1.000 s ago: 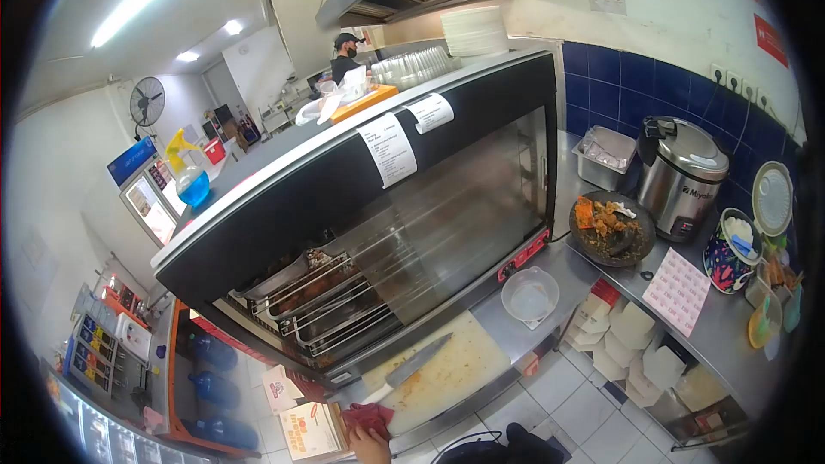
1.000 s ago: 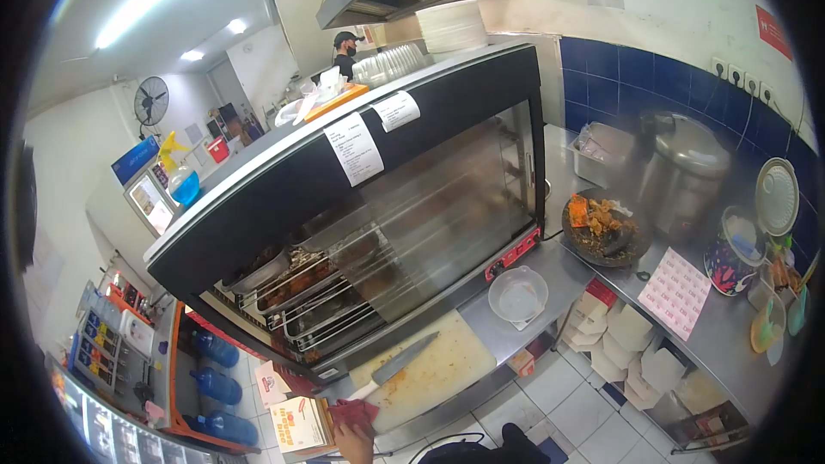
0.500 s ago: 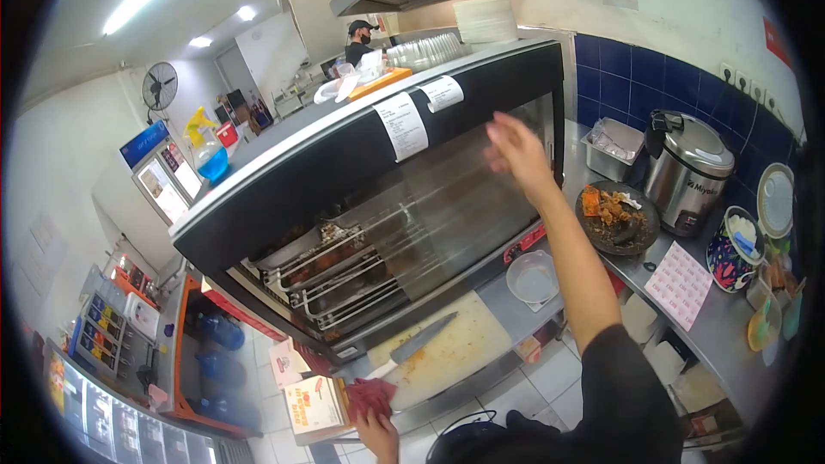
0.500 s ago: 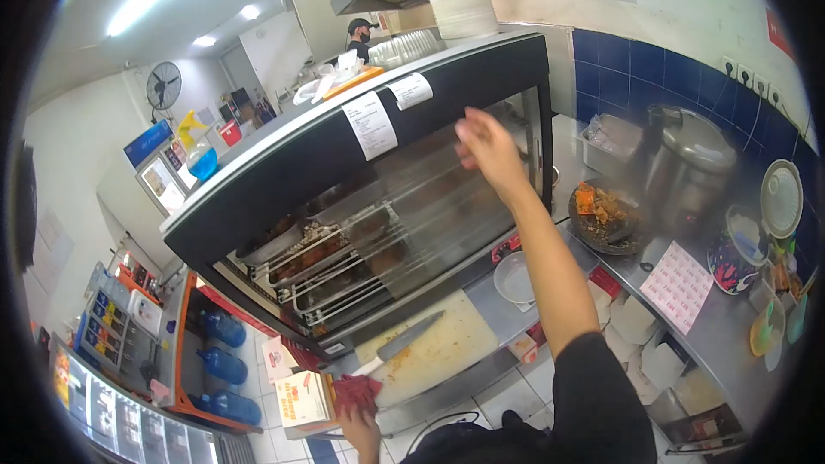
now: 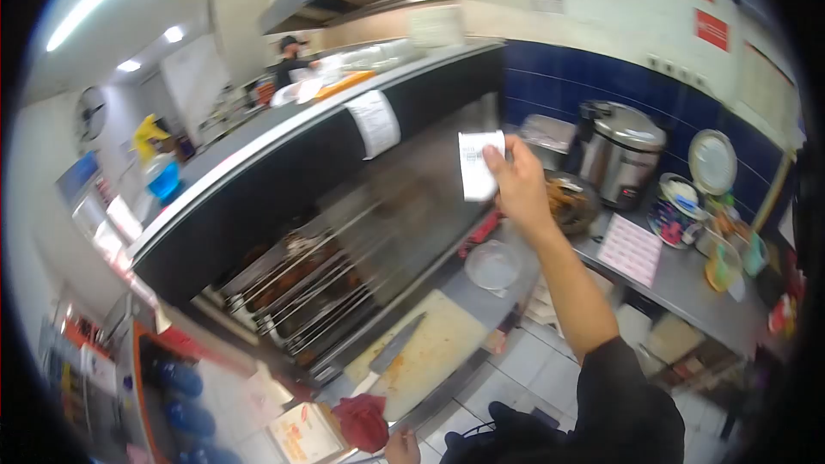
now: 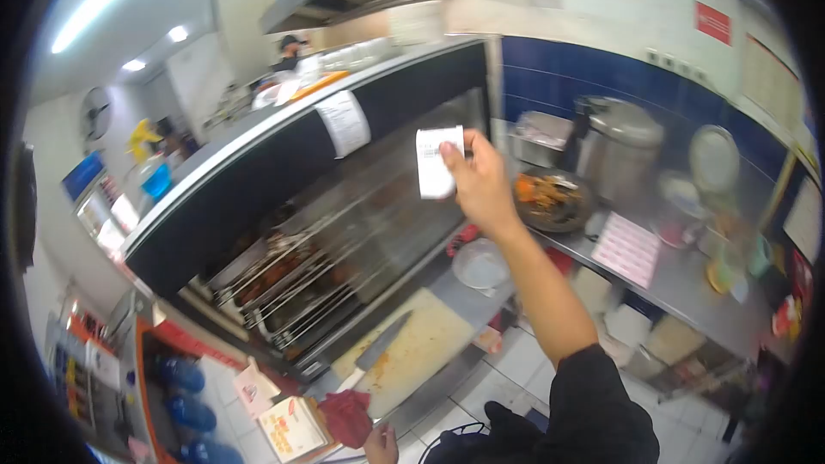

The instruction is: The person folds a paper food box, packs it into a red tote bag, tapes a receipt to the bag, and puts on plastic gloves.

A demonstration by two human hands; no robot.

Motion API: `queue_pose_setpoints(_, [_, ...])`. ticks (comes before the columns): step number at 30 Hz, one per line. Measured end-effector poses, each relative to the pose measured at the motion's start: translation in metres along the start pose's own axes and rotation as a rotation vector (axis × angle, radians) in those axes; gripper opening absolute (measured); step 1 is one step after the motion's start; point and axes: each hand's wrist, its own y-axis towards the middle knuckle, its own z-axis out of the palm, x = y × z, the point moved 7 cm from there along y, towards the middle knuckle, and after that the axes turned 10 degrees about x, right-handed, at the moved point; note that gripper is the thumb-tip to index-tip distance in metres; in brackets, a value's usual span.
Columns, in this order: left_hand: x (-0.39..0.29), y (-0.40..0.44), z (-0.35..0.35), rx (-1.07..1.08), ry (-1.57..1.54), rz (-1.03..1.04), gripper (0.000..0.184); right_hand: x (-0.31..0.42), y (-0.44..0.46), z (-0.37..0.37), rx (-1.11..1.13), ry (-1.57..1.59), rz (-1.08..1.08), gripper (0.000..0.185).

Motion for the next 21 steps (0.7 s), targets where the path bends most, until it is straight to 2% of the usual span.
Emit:
queue_pose_setpoints(1, [-0.014, 0.013, 0.000, 0.056, 0.029, 0.078, 0.033, 0.012, -0.030, -0.012, -0.017, 0.065, -0.054, 0.025])
queue_pose_setpoints(3, [-0.026, 0.044, 0.018, 0.175, 0.028, 0.231, 0.028, 0.048, -0.094, -0.042, -0.075, -0.004, -0.054, 0.025])
queue_pose_setpoints(4, [-0.043, 0.051, 0.021, 0.235, -0.017, 0.280, 0.029, 0.063, -0.124, -0.052, -0.074, 0.139, -0.048, 0.026])
queue_pose_setpoints(6, [-0.088, 0.061, 0.030, 0.291, -0.041, 0.367, 0.034, 0.098, -0.183, -0.084, -0.155, 0.070, -0.012, 0.030])
queue_pose_setpoints(10, [-0.160, 0.046, 0.098, 0.539, -0.166, 0.492, 0.033, 0.146, -0.305, -0.159, -0.374, -0.056, 0.075, 0.034])
queue_pose_setpoints(12, [-0.200, 0.017, 0.144, 0.699, -0.147, 0.500, 0.034, 0.172, -0.367, -0.195, -0.477, -0.108, 0.045, 0.034])
queue_pose_setpoints(15, [-0.302, -0.064, 0.195, 0.855, -0.119, 0.770, 0.035, 0.210, -0.457, -0.242, -0.649, -0.102, 0.025, 0.034])
queue_pose_setpoints(18, [-0.382, -0.160, 0.257, 1.102, -0.276, 0.812, 0.036, 0.241, -0.551, -0.287, -0.831, -0.089, 0.016, 0.033])
queue_pose_setpoints(21, [-0.456, -0.270, 0.313, 1.418, -0.505, 0.758, 0.042, 0.259, -0.632, -0.325, -0.976, -0.134, 0.102, 0.035])
